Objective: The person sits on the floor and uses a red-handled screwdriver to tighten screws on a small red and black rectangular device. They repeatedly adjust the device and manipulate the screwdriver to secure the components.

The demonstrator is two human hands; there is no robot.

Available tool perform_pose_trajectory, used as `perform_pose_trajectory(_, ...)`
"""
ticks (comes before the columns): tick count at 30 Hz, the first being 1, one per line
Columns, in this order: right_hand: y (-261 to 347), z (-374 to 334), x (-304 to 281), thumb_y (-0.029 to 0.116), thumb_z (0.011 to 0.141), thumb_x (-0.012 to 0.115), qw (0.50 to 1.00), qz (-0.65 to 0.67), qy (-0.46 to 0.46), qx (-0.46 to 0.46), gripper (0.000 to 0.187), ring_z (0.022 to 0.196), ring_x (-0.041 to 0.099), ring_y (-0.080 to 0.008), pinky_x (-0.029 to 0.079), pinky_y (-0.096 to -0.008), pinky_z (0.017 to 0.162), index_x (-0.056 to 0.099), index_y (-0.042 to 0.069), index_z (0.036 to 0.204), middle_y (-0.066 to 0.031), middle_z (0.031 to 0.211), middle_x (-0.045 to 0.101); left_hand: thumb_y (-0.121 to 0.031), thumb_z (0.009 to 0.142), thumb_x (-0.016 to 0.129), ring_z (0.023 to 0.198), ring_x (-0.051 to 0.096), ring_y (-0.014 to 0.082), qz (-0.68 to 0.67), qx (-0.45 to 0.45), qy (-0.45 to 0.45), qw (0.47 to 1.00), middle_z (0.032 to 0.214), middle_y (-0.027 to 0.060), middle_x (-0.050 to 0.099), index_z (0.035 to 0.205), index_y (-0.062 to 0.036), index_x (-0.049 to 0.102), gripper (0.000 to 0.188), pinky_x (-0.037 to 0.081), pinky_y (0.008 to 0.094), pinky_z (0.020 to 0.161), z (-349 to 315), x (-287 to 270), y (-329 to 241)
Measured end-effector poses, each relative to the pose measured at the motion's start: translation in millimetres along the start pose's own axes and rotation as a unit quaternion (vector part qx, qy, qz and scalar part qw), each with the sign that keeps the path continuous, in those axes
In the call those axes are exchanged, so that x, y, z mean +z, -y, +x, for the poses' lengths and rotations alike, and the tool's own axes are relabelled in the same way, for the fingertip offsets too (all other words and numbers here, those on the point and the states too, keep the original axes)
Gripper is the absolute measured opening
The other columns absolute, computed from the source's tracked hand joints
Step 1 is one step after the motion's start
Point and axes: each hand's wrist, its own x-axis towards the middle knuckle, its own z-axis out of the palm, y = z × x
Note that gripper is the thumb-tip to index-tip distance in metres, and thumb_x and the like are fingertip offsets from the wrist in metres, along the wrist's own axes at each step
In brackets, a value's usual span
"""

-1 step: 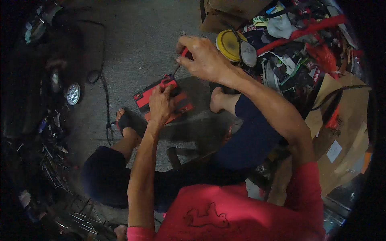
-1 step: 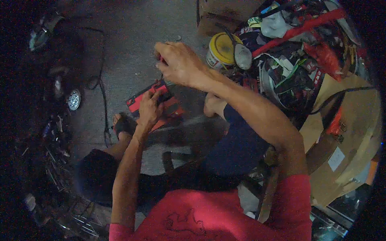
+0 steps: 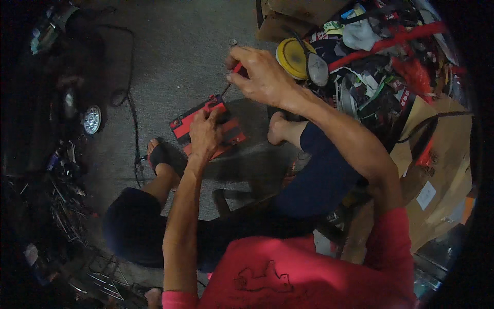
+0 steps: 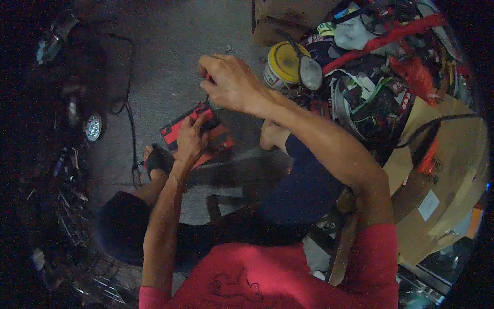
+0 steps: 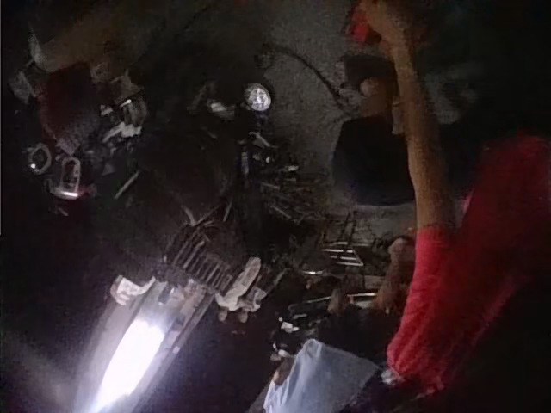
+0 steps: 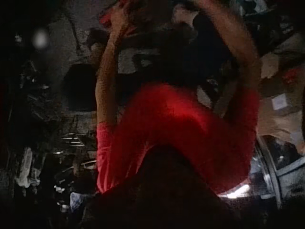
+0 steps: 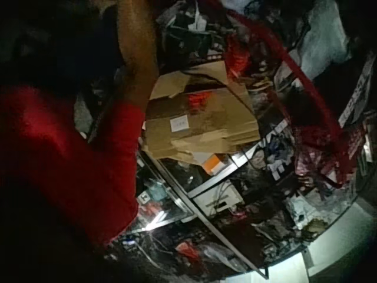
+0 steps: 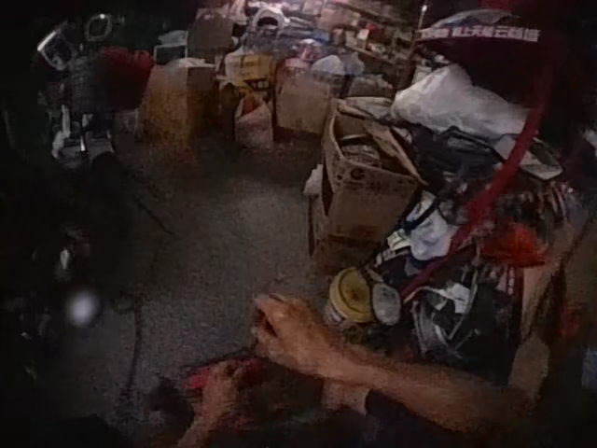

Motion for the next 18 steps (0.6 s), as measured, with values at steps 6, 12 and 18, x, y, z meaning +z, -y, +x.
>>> perform_pose_trajectory(6,-5,3,6,0.012,0.080,0.068,1.000,0.012,-0.004,-0.001,0.021,0.080,0.063,-0.0340,0.048,-0.0409,0.069,0.058,-0.001,0.092,-0.0178,0.087,0.063,-0.010,0.072,0.067,0.093,0.055,0.0337,0.011,-0.021,-0.033,0.999,0.099,0.0144,0.051,0.135,-0.0143,0.045,0.067,0.049,0.0416,0.076,4,5,3)
perform_pose_trajectory(12,-11,6,17,0.012,0.081,0.067,0.999,0.000,0.009,-0.039,0.021,0.081,0.063,-0.0343,0.049,-0.0410,0.070,0.057,-0.001,0.093,-0.0174,0.089,0.062,-0.011,0.071,0.066,0.089,0.056,0.0326,0.017,-0.011,-0.035,0.999,0.097,0.0138,0.052,0.132,-0.0080,0.048,0.064,0.048,0.0426,0.073,7,0,0)
perform_pose_trajectory(18,-2,8,22,0.011,0.080,0.065,0.999,0.018,0.019,-0.037,0.020,0.083,0.062,-0.0364,0.048,-0.0428,0.071,0.055,-0.001,0.092,-0.0182,0.087,0.061,-0.010,0.070,0.065,0.089,0.056,0.0320,0.006,-0.021,-0.036,0.999,0.097,0.0135,0.052,0.129,-0.0055,0.051,0.061,0.047,0.0429,0.072,6,-1,1)
